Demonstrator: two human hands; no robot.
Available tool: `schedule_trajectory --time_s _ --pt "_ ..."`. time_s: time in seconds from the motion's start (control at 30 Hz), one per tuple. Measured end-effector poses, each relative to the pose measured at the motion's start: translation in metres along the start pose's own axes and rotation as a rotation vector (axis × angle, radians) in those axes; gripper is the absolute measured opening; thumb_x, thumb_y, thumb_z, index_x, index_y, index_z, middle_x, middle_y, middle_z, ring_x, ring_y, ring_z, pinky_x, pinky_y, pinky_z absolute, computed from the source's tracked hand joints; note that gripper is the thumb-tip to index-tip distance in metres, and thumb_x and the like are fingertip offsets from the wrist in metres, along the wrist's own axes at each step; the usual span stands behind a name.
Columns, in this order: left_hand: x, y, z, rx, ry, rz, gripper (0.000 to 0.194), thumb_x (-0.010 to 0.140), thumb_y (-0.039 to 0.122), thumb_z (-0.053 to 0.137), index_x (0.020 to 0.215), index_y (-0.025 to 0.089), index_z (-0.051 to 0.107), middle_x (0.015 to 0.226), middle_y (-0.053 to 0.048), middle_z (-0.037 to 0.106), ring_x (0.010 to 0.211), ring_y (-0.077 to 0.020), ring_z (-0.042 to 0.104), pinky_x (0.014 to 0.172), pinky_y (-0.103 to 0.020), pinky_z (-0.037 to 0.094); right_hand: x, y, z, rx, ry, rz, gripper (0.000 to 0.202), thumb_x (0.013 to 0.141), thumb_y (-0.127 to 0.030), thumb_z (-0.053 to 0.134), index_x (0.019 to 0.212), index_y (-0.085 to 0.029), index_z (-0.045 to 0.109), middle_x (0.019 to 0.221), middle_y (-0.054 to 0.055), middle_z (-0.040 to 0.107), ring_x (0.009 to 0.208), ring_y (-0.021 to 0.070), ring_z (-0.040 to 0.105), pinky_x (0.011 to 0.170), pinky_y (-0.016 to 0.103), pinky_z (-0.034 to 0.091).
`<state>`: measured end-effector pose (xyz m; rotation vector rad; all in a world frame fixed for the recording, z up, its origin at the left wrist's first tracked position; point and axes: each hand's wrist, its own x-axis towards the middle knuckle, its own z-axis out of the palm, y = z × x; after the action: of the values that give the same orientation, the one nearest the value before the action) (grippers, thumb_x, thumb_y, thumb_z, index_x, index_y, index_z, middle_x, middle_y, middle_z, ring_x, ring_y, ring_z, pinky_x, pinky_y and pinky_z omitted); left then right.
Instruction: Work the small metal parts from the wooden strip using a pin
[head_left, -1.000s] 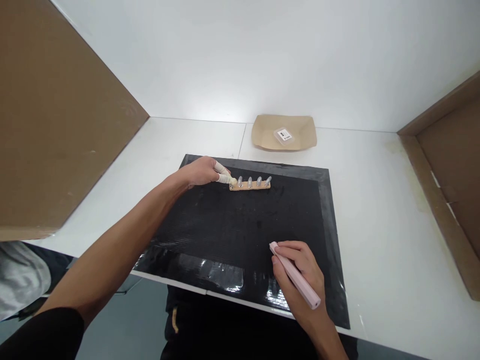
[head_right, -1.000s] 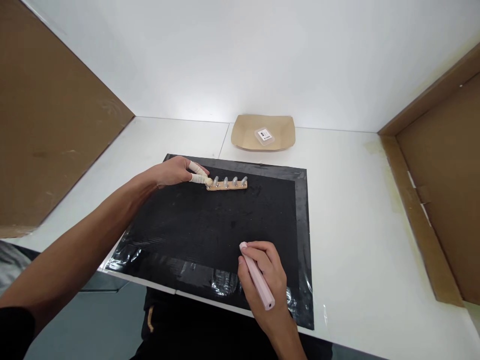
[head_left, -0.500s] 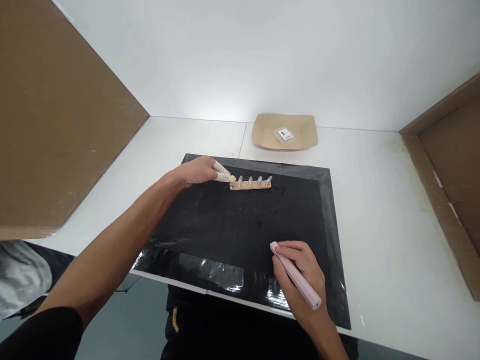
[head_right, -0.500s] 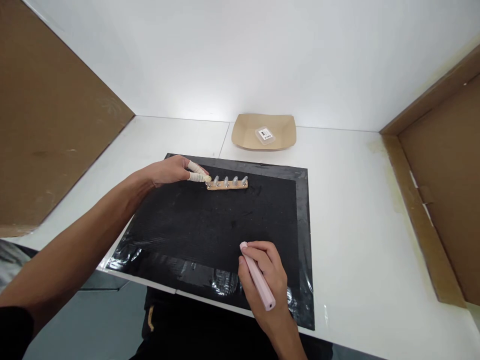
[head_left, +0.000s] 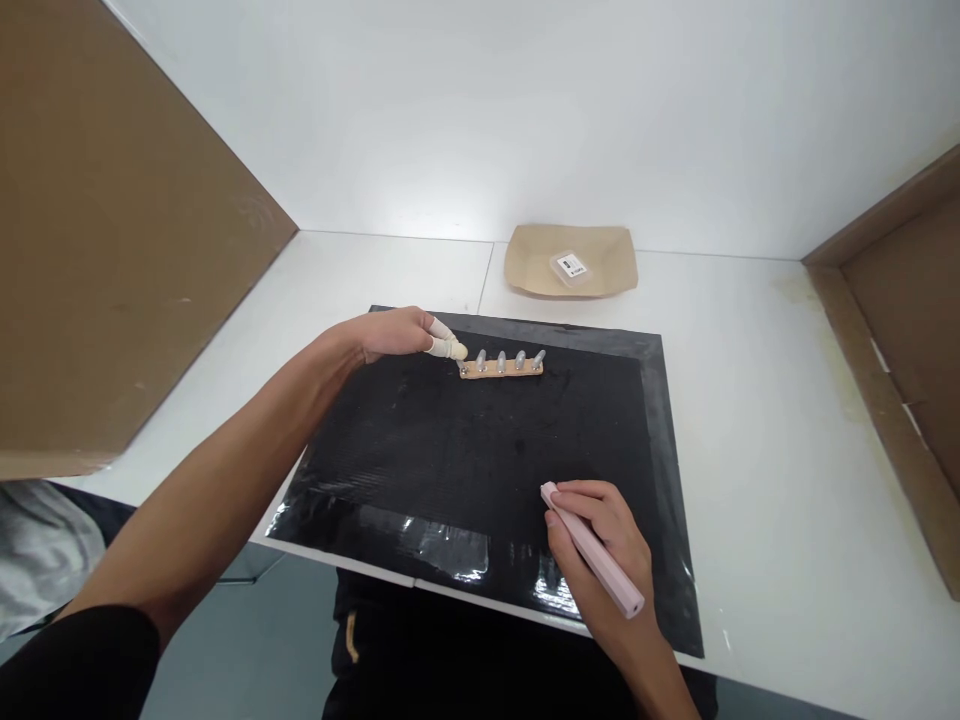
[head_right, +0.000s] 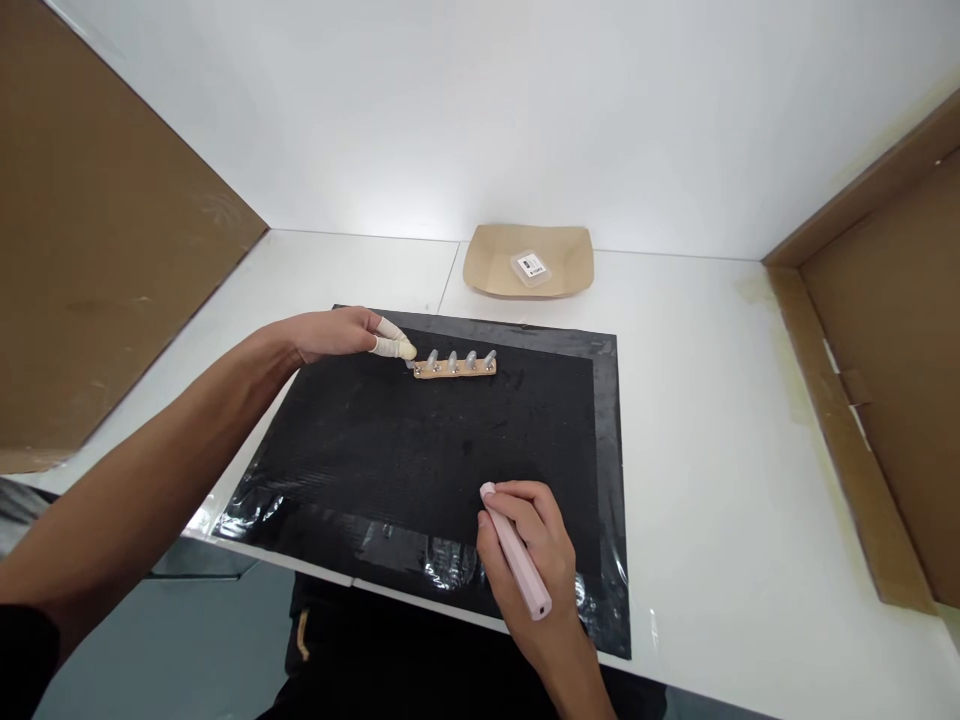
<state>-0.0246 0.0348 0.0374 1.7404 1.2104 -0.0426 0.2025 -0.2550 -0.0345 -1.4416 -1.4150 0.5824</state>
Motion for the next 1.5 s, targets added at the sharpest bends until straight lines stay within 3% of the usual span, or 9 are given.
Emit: schedule_trajectory --time_s 0.13,0.43,0.7,1.03,1.33,1.5 --pt "0.009 0.005 -0.006 0.107 -0.089 -0.042 0.027 0.063 0.045 0.085 0.085 0.03 0.086 0.109 -0.006 0.082 0.114 -0.0325 0.07 0.105 -0.044 0.05 0.001 0.0 0.001 0.005 -0.003 -0.005 0.018 0.096 -0.014 0.064 0.109 -0.023 0.071 0.109 0.007 0.064 0.095 0.0151 0.072 0.079 0.024 0.062" --pt "0.02 0.021 -0.019 0.439 -0.204 -0.081 0.046 0.073 0.042 0.071 0.112 0.022 0.083 0.121 -0.009 0.079 0.107 -0.0302 0.067 0.091 -0.035 0.049 -0.001 0.003 0.001 0.01 -0.002 -0.004 0.018 0.096 -0.015 0.063 0.11 -0.023 0.071 0.11 0.007 0.064 0.095 0.0159 0.071 0.08 0.025 0.062" --pt "0.019 0.027 -0.016 0.406 -0.185 -0.099 0.057 0.069 0.052 0.075 0.116 0.021 0.082 0.125 -0.011 0.077 0.113 -0.032 0.067 0.094 -0.036 0.048 0.0 0.003 0.001 0.005 -0.01 -0.002 0.016 0.097 -0.016 0.063 0.108 -0.022 0.072 0.109 0.007 0.064 0.095 0.0151 0.071 0.08 0.024 0.061" --pt "0.013 0.028 -0.017 0.365 -0.14 -0.079 0.047 0.069 0.044 0.075 0.111 0.024 0.084 0.121 -0.007 0.079 0.116 -0.0314 0.066 0.102 -0.037 0.047 -0.001 0.005 0.001 -0.002 -0.022 -0.012 0.017 0.097 -0.015 0.063 0.11 -0.023 0.071 0.11 0.006 0.063 0.096 0.0139 0.071 0.081 0.023 0.061" --pt "0.002 0.025 -0.02 0.239 -0.083 -0.048 0.052 0.073 0.057 0.078 0.116 0.028 0.082 0.127 -0.005 0.077 0.125 -0.0319 0.064 0.109 -0.039 0.044 -0.001 0.004 0.001 0.001 -0.027 -0.001 0.017 0.097 -0.016 0.062 0.11 -0.023 0.072 0.109 0.007 0.065 0.095 0.0162 0.071 0.08 0.026 0.062" --pt "-0.001 0.016 -0.013 0.197 -0.077 -0.097 0.055 0.07 0.061 0.08 0.111 0.025 0.084 0.131 -0.007 0.076 0.127 -0.0317 0.063 0.111 -0.037 0.045 -0.001 0.005 0.001 -0.01 -0.029 -0.002 0.016 0.097 -0.016 0.063 0.109 -0.023 0.072 0.108 0.007 0.065 0.093 0.0154 0.072 0.078 0.024 0.062"
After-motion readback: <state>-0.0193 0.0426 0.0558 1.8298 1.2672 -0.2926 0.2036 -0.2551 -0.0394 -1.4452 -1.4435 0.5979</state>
